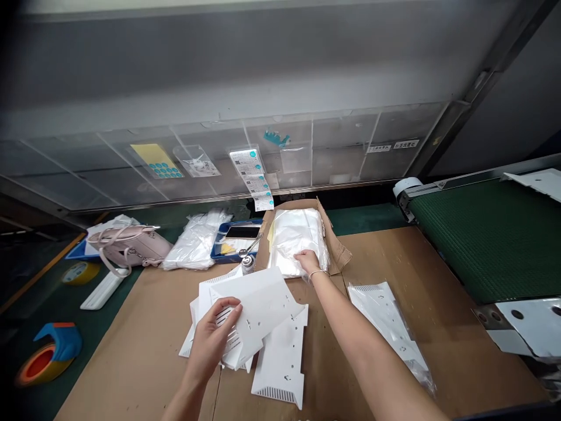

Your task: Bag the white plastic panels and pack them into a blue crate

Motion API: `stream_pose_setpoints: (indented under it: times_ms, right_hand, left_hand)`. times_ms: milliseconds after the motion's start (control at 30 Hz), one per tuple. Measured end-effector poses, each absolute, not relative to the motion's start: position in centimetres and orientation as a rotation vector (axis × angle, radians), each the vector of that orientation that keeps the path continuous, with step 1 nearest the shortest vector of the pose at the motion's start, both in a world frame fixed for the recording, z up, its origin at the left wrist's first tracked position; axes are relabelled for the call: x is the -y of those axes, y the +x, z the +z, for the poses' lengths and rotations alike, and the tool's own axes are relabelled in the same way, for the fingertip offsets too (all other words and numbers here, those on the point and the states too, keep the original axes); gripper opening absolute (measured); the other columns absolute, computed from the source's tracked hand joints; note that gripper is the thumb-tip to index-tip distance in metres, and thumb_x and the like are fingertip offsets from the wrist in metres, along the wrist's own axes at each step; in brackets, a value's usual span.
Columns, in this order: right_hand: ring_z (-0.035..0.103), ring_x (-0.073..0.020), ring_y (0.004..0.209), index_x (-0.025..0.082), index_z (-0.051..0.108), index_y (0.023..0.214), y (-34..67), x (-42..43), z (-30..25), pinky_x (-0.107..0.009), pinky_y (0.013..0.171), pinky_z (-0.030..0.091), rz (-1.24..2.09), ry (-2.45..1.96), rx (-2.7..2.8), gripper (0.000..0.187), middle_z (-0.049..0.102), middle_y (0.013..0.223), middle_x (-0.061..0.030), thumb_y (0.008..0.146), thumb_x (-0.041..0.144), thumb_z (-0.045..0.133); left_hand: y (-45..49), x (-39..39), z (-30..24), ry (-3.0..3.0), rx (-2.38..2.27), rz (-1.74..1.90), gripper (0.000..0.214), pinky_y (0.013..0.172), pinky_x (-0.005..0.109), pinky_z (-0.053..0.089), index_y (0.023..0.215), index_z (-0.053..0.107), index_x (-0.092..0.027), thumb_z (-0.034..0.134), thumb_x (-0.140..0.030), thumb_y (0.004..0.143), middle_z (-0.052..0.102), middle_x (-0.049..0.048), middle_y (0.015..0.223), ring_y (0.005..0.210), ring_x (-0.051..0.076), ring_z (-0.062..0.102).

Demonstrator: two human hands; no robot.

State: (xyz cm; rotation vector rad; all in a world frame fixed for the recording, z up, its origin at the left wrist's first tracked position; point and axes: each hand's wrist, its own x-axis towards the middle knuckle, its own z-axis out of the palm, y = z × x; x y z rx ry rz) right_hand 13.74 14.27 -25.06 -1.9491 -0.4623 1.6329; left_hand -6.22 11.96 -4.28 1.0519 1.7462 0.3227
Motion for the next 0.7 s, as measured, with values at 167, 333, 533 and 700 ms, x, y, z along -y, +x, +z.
stream_pose_setpoints:
  times_ms: [167, 333, 533, 700]
  right_hand:
    - [0.053, -0.0097, 0.061, 0.013, 0.056, 0.082, 12.3, -16.0, -27.4, -0.025, 0.058, 0.045, 1.706, -2.076, 0.635, 0.025, 0.056, 0.073, 0.0015, 0.084, 0.037, 0.056]
    - [0.057, -0.0124, 0.068, 0.013, 0.059, 0.081, 12.8, -18.8, -28.4, -0.028, 0.066, 0.046, 1.685, -2.115, 0.824, 0.021, 0.061, 0.078, -0.0014, 0.081, 0.033, 0.060]
    - [0.038, -0.0290, 0.120, 0.014, 0.045, 0.126, 14.9, -16.5, -26.0, -0.041, 0.094, 0.034, 1.254, -2.203, 1.029, 0.052, 0.045, 0.131, -0.0151, 0.078, 0.025, 0.058]
    - [0.024, -0.0302, 0.128, 0.023, 0.055, 0.119, 15.1, -14.5, -24.3, -0.046, 0.101, 0.022, 0.721, -2.008, 1.678, 0.036, 0.034, 0.140, -0.0089, 0.083, 0.025, 0.052]
  left_hand:
    - [-5.8, -12.7, -6.0, 0.846, -1.680, 0.375, 0.031, 0.053, 0.024, 0.039, 0.083, 0.056, -0.020, 0.065, -0.045, 0.067, 0.056, -0.0008, 0.070, 0.056, 0.014, 0.050]
    - [-4.9, -14.8, -7.5, 0.863, -1.687, 0.358, 0.031, 0.055, 0.025, 0.041, 0.084, 0.056, -0.020, 0.063, -0.046, 0.068, 0.057, 0.0001, 0.076, 0.061, 0.015, 0.052]
    - [-7.0, -14.8, -8.6, 0.832, -1.798, 0.291, 0.037, 0.049, 0.025, 0.040, 0.083, 0.057, -0.020, 0.064, -0.052, 0.065, 0.058, 0.0003, 0.071, 0.055, 0.016, 0.051]
    - [-6.9, -15.4, -8.3, 0.920, -1.836, 0.272, 0.036, 0.047, 0.024, 0.040, 0.073, 0.057, -0.019, 0.064, -0.053, 0.063, 0.056, -0.0004, 0.065, 0.053, 0.015, 0.050]
